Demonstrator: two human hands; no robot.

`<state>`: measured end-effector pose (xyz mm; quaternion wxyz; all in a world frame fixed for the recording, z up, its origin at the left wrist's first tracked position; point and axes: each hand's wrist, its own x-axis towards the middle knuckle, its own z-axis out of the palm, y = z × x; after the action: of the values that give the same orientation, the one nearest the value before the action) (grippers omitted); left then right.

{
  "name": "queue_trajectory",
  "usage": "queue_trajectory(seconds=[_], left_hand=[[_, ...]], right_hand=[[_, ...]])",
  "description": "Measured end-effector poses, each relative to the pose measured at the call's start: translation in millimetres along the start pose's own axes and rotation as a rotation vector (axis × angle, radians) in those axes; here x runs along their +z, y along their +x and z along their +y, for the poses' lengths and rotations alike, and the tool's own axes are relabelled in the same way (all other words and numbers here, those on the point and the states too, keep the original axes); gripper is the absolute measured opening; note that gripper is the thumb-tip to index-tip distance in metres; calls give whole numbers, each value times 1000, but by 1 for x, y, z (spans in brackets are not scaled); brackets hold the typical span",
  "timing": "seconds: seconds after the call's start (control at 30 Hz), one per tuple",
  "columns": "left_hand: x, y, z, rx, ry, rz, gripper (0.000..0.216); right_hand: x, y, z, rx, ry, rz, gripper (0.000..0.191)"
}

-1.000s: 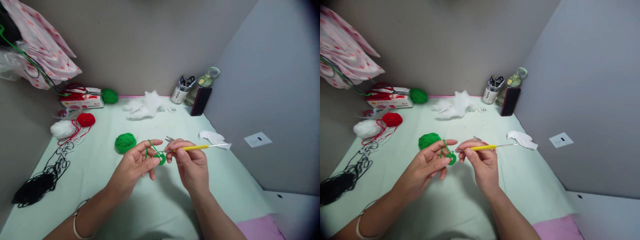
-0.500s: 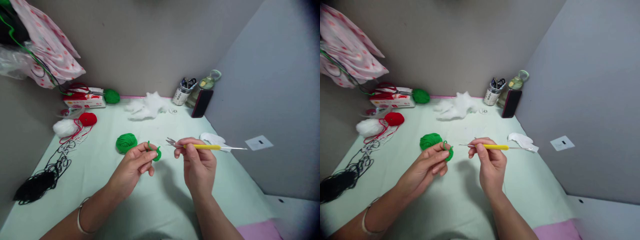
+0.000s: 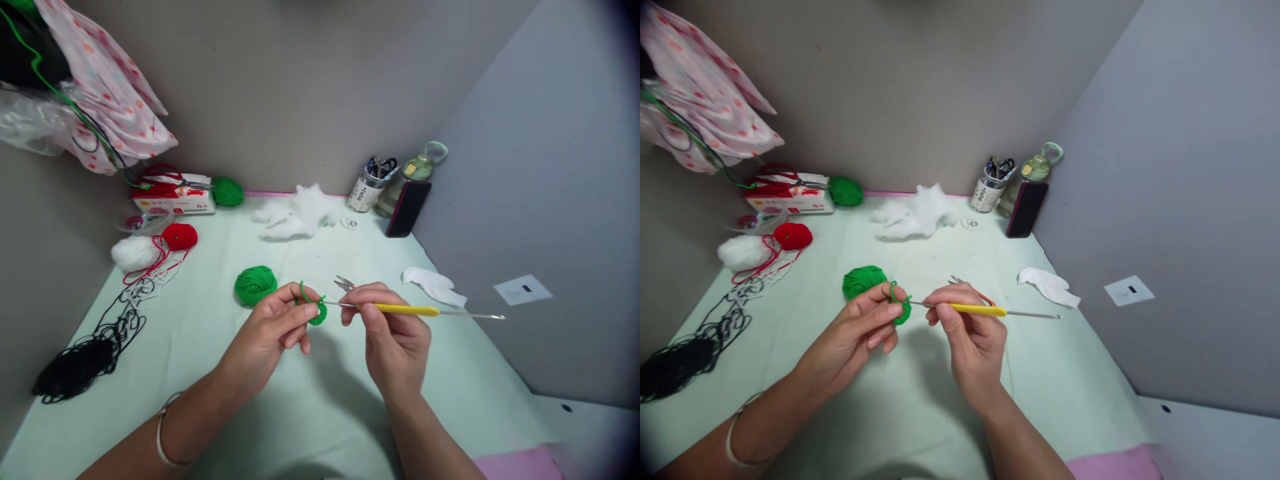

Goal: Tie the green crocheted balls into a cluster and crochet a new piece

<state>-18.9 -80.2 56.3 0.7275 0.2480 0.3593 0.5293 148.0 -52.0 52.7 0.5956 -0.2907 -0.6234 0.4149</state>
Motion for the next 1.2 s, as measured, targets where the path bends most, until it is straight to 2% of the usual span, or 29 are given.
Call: queue_trajectory(seconds=[0.5, 0.57, 0.73, 0.9, 0.97, 1.07, 1.2], left_hand=[[2, -1, -1, 60, 66, 3, 15], [3, -1, -3, 53, 80, -21, 24], [2, -1, -1, 23, 108, -57, 62], [2, 0, 3, 26, 141, -74, 83], [3, 0, 4, 46, 159, -51, 82], [3, 0, 3, 74, 185, -19, 69], [0, -2, 4, 93, 233, -3, 51]], right_hand=[[2, 0, -6, -93, -155, -50, 23], [3, 0, -5, -67, -123, -75, 23], [4, 1, -2, -55, -128, -168, 22], [6, 1, -3, -68, -158, -162, 20], [6, 0, -1, -44, -118, -123, 19], [5, 2, 3, 92, 60, -58, 16], [2, 7, 2, 250, 272, -72, 18]])
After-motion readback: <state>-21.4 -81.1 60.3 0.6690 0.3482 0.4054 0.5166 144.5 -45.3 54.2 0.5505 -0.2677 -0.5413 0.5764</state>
